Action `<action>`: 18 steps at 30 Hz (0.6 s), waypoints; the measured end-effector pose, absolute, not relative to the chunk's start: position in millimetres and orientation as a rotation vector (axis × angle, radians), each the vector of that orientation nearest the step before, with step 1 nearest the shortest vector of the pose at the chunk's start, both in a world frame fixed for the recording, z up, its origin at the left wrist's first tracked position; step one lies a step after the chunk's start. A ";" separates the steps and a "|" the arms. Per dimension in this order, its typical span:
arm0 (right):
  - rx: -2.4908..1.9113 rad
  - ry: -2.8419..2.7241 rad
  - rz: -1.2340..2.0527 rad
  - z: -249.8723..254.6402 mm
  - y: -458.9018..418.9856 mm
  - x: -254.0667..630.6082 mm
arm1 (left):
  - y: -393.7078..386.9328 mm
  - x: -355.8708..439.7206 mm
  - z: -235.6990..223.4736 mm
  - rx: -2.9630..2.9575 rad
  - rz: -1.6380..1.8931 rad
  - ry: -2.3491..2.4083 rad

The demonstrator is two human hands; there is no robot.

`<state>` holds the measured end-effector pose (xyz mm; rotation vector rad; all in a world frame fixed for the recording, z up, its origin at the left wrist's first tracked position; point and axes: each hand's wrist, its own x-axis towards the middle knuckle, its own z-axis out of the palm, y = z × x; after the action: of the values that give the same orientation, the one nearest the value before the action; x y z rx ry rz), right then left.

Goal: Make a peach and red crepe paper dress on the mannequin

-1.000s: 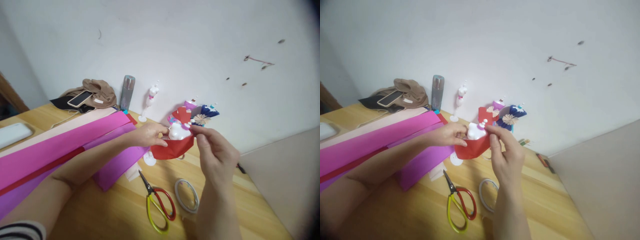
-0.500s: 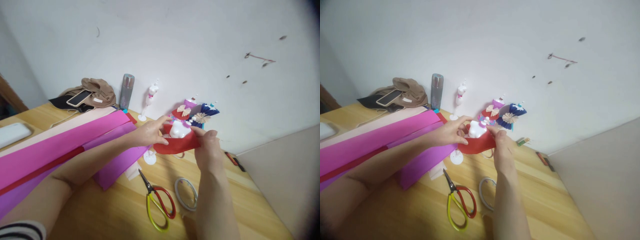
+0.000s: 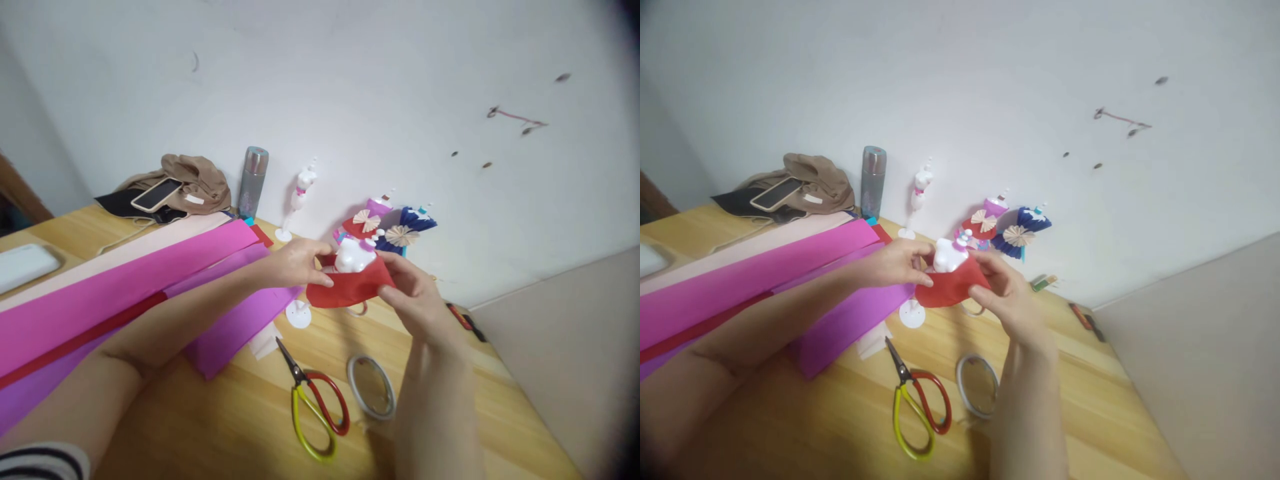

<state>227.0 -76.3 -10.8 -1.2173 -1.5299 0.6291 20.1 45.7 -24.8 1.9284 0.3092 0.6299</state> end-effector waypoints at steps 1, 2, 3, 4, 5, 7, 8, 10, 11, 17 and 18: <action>-1.223 -1.562 0.647 -10.1 -76.9 230.3 | 46.9 20.4 -25.8 1.917 0.620 0.295; -1.232 -1.579 0.647 -10.0 -77.1 232.8 | 48.0 20.7 -26.8 1.909 0.612 0.285; -1.242 -1.582 0.636 -10.5 -76.8 234.6 | 49.0 20.8 -27.6 1.902 0.604 0.279; -1.253 -1.575 0.618 -11.5 -76.2 235.6 | 49.9 20.9 -28.2 1.898 0.596 0.274; -1.265 -1.566 0.595 -13.0 -75.1 235.9 | 50.5 20.9 -28.7 1.895 0.588 0.271; -1.292 -1.568 0.543 -16.9 -72.1 234.4 | 51.4 20.6 -29.5 1.889 0.569 0.275; -1.303 -1.576 0.507 -19.0 -70.3 232.8 | 51.8 20.5 -29.8 1.887 0.561 0.280; -1.318 -1.583 0.397 -23.2 -66.4 228.7 | 52.2 20.2 -30.3 1.886 0.553 0.288; -1.320 -1.584 0.330 -25.0 -64.4 226.3 | 52.3 20.1 -30.6 1.882 0.554 0.283; -1.338 -1.547 0.142 -28.5 -56.3 212.8 | 50.0 20.4 -28.7 1.820 0.564 0.223; -1.351 -1.510 0.178 -27.8 -56.0 211.0 | 49.1 20.5 -27.9 1.815 0.569 0.228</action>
<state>211.0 -56.0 -27.8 -1.3511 -1.5104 0.1779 20.5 49.1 -27.9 1.8151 0.2276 0.5690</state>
